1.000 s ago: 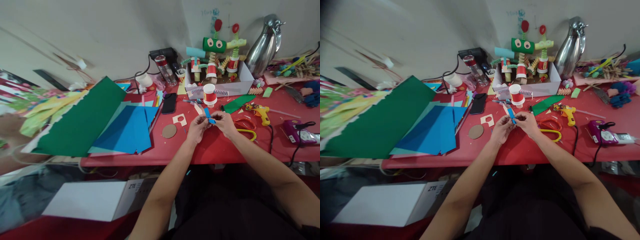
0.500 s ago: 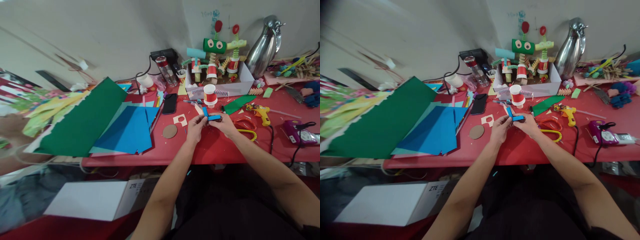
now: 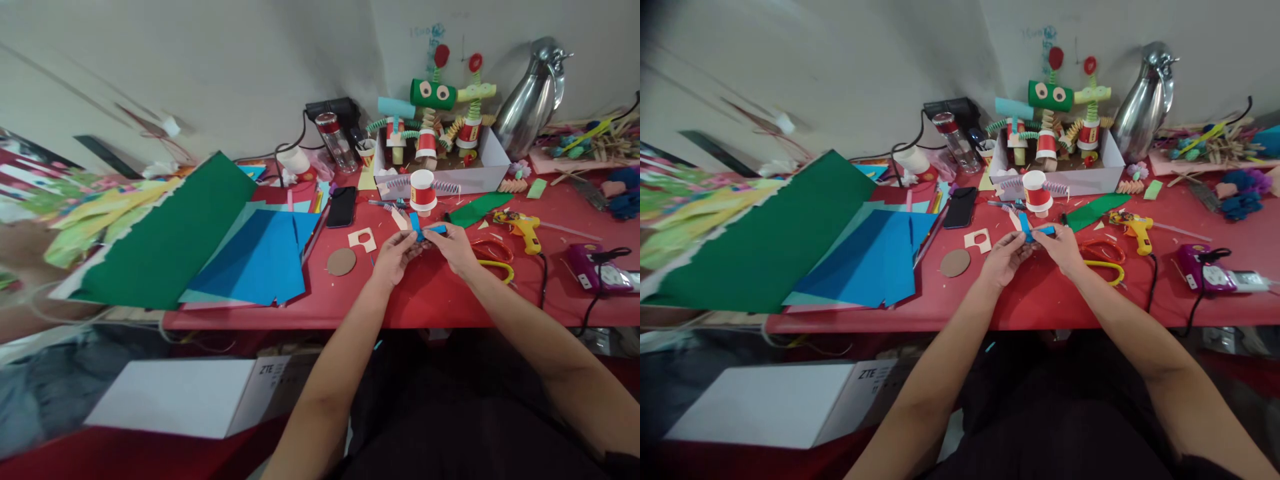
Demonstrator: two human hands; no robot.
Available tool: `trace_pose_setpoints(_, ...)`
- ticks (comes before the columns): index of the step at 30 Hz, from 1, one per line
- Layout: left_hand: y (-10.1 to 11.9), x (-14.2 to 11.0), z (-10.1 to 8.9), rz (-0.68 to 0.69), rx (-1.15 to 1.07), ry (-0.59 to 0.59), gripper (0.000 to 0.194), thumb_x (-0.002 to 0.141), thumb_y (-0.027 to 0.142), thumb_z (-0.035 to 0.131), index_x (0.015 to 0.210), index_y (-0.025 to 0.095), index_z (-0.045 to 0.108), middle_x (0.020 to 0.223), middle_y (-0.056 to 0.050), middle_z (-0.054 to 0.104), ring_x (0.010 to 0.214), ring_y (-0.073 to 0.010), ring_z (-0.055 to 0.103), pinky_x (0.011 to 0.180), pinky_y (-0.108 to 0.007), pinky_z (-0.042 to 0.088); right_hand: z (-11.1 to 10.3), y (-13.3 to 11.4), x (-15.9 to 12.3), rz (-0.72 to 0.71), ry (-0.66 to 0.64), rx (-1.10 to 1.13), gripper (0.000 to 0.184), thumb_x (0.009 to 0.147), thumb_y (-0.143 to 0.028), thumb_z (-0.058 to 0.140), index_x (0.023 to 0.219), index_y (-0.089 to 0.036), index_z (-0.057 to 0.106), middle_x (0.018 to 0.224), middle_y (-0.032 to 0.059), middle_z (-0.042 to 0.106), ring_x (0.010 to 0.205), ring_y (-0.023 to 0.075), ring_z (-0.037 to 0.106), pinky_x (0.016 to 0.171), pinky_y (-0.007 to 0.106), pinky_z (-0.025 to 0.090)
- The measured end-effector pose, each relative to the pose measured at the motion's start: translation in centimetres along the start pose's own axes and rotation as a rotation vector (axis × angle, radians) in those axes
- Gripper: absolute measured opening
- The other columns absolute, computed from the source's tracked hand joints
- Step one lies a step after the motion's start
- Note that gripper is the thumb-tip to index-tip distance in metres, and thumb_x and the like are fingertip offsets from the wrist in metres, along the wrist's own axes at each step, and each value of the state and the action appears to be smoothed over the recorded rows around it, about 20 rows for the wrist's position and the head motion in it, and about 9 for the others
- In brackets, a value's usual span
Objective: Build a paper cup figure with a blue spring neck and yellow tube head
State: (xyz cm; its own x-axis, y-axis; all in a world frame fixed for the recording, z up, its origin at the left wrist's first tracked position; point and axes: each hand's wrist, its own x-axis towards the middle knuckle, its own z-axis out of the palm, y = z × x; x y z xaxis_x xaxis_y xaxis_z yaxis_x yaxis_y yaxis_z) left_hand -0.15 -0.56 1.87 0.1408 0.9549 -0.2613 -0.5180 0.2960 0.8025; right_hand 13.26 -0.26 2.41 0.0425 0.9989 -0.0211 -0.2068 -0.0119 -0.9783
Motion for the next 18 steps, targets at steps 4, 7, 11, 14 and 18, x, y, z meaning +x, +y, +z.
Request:
trace_pose_setpoints(4,0.4,0.1,-0.3,-0.069,0.004,-0.011,0.029,0.054,0.026,0.088,0.07,0.017,0.066,0.063,0.002,0.068,0.062,-0.0102,0.065,0.069,-0.025,0.052,-0.1,-0.2,0.0,0.001,-0.026,-0.016,0.035,0.055,-0.049,0.084,0.065,-0.02,0.066,0.058,-0.0021,0.064,0.055,0.0124,0.059,0.059,0.03,0.053)
trace_pose_setpoints(7,0.6,-0.1,-0.5,-0.082,0.015,-0.028,0.025,0.057,0.024,0.085,0.072,0.018,0.066,0.064,0.003,0.068,0.062,-0.0104,0.065,0.065,-0.024,0.05,-0.4,-0.6,0.0,0.004,-0.057,-0.064,0.036,0.057,-0.05,0.084,0.064,-0.02,0.063,0.056,-0.0027,0.062,0.051,0.011,0.055,0.053,0.027,0.049)
trace_pose_setpoints(11,0.7,-0.3,-0.7,-0.137,0.037,-0.084,0.021,0.059,0.02,0.082,0.076,0.018,0.07,0.066,0.002,0.07,0.06,-0.0104,0.063,0.061,-0.024,0.049,-0.8,-1.0,0.0,0.012,-0.116,-0.106,0.04,0.057,-0.052,0.084,0.062,-0.021,0.059,0.053,-0.004,0.059,0.047,0.0094,0.051,0.048,0.026,0.045)
trace_pose_setpoints(14,0.6,-0.2,-0.7,-0.124,0.02,-0.092,0.019,0.059,0.016,0.081,0.075,0.017,0.071,0.068,0.0,0.071,0.064,-0.0124,0.066,0.068,-0.027,0.052,-0.8,-1.0,0.0,0.005,-0.131,-0.118,0.041,0.06,-0.054,0.083,0.062,-0.021,0.059,0.054,-0.0035,0.059,0.048,0.0097,0.051,0.049,0.026,0.045)
trace_pose_setpoints(18,0.4,0.0,-0.6,-0.022,-0.056,-0.001,0.017,0.058,0.012,0.082,0.068,0.018,0.07,0.068,0.001,0.072,0.066,-0.0119,0.067,0.075,-0.028,0.054,-0.6,-0.8,0.0,-0.102,-0.162,-0.143,0.038,0.058,-0.048,0.086,0.075,-0.021,0.066,0.073,-0.0002,0.068,0.067,0.0135,0.06,0.063,0.029,0.05)
